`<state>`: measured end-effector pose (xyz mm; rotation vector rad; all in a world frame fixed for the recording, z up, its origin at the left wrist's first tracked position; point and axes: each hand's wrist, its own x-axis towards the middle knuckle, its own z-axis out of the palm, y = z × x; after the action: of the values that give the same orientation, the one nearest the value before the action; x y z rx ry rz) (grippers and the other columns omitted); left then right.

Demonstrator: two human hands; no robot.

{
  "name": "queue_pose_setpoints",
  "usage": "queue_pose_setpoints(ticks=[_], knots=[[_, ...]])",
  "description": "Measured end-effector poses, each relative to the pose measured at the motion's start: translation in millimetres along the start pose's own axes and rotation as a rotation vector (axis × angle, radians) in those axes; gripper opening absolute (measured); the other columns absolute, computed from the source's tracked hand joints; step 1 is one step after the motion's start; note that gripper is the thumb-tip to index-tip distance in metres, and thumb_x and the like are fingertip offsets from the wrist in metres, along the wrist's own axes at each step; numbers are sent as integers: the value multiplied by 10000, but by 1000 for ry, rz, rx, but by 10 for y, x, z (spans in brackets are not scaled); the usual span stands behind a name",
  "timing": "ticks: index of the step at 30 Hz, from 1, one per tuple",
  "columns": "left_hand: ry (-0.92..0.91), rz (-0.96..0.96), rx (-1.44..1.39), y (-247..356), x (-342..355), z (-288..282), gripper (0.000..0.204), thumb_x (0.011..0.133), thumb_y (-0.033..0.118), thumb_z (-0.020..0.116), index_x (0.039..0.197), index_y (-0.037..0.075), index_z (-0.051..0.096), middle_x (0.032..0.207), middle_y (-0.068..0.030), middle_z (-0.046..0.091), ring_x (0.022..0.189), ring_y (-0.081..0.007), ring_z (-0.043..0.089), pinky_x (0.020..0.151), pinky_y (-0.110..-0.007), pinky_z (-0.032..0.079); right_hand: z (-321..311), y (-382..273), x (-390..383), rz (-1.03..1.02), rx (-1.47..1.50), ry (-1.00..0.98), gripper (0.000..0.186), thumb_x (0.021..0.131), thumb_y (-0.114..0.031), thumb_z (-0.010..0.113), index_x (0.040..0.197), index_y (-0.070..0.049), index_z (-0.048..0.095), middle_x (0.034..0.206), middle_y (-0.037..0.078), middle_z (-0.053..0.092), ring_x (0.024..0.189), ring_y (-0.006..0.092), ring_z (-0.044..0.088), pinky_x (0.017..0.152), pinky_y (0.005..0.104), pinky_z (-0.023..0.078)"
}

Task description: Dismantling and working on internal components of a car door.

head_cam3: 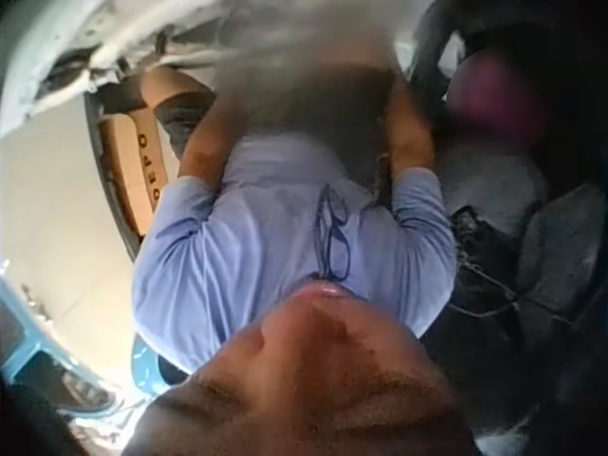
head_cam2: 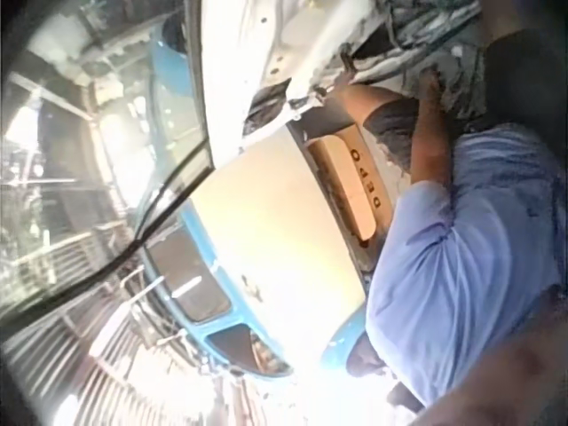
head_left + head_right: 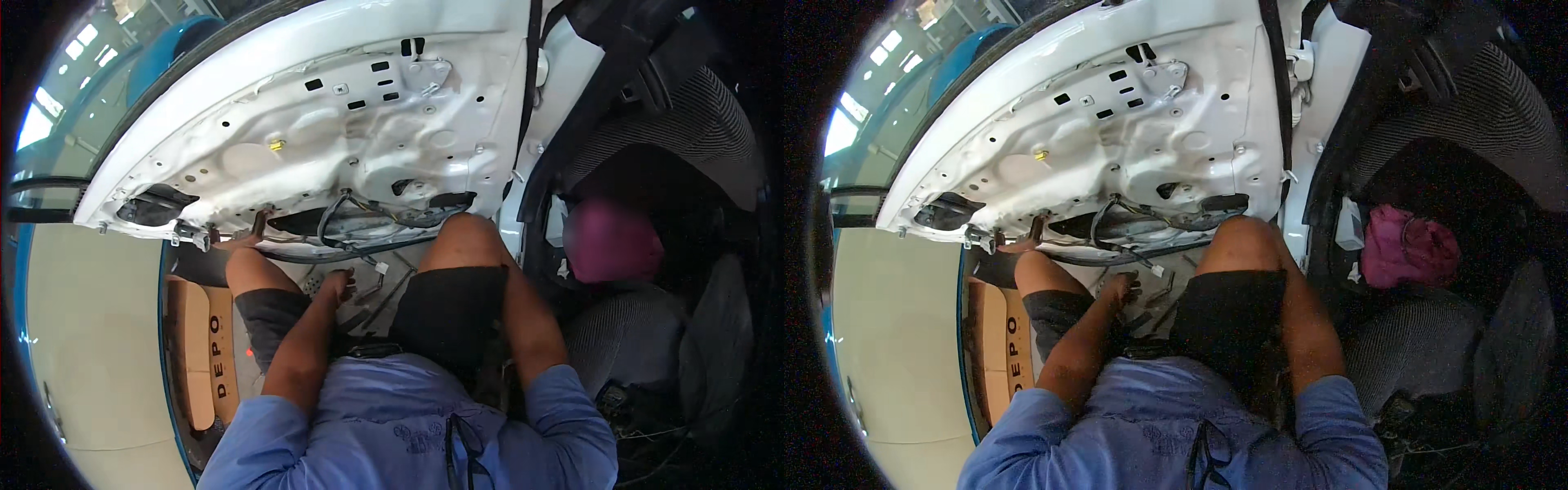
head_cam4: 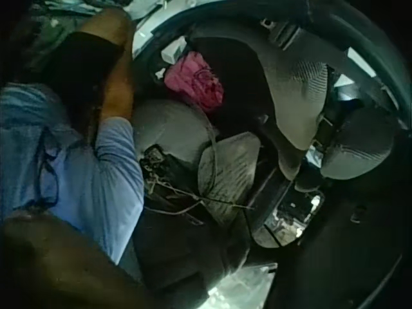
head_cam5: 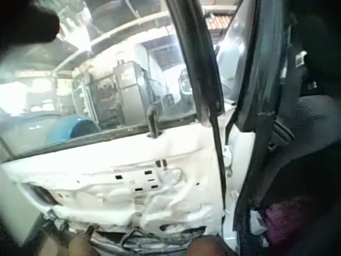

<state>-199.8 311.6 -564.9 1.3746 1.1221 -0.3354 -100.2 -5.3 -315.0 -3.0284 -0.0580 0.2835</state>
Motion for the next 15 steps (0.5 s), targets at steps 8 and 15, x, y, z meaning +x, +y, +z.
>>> queue_pose_setpoints(ticks=[8, 15], knots=[[-22, 43, -340, 310, -270, 168, 357, 979, 286, 585, 1237, 42, 617, 1128, -128, 664, 826, -270, 657, 680, -403, 520, -314, -194, -283, 73, 146, 126, 136, 822, -72, 632, 838, 1, 745, 835, 193, 693, 770, 345, 693, 701, 428, 562], [62, 215, -870, 61, 78, 69, 259, 945, 189, 609, 1146, 29, 646, 1018, -110, 677, 806, -252, 656, 697, -368, 531, 827, -299, -41, 77, 667, -57, 204, 876, -51, 560, 1002, -8, 715, 926, 154, 702, 799, 271, 672, 728, 377, 542]])
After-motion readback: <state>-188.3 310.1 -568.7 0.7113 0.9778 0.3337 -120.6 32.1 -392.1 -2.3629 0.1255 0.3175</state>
